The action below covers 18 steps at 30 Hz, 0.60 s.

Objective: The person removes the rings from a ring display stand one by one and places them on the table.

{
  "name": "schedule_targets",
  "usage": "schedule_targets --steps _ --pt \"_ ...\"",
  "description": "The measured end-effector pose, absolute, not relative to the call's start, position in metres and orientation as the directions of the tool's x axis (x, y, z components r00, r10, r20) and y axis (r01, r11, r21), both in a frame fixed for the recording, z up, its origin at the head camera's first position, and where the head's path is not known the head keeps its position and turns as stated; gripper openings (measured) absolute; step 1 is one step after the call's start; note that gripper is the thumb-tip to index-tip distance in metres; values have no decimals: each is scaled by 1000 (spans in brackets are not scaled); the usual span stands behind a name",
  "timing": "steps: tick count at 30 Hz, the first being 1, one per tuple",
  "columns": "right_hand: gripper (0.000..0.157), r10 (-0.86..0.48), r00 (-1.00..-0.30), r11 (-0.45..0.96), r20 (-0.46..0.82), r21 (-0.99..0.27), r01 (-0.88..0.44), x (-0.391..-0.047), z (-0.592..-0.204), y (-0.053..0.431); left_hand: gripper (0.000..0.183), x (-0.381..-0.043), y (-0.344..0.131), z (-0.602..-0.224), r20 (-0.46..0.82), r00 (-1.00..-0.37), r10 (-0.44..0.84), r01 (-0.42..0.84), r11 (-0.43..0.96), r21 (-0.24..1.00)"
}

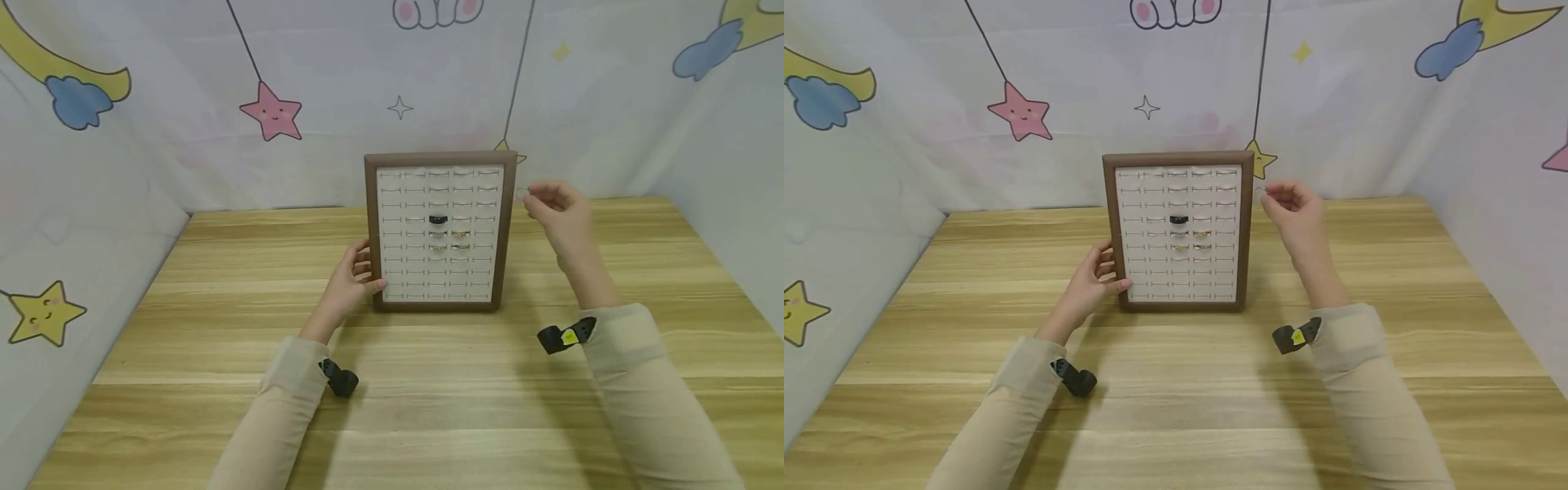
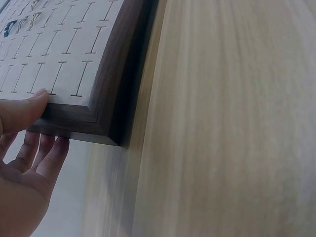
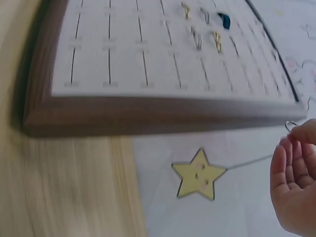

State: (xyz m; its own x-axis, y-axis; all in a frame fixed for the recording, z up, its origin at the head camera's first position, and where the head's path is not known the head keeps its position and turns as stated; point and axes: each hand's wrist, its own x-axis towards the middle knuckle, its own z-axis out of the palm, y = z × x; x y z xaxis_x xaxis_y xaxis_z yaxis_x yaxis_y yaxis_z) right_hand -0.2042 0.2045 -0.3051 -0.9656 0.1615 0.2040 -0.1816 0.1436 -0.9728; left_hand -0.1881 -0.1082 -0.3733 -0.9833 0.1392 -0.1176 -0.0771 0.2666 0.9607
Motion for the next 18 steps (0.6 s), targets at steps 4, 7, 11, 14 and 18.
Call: schedule_targets --steps 4,7,11,14,18 --pt "5 204 -967 206 150 -973 -107 -207 -313 223 80 -188 -108 -373 -121 -983 139 -78 280 957" --pt "17 208 -975 328 79 -945 -7 -208 -321 234 81 -188 -109 -373 -124 -982 142 -81 281 956" --pt "40 160 -986 443 -51 -889 118 -210 -335 247 81 -188 -109 -373 -126 -981 146 -83 272 959" --pt "45 111 -983 504 -147 -844 183 -211 -347 254 81 -188 -108 -372 -127 -981 143 -84 272 959" --pt "43 75 -970 563 -229 -793 231 -213 -359 259 80 -187 -108 -372 -129 -982 141 -85 282 956"
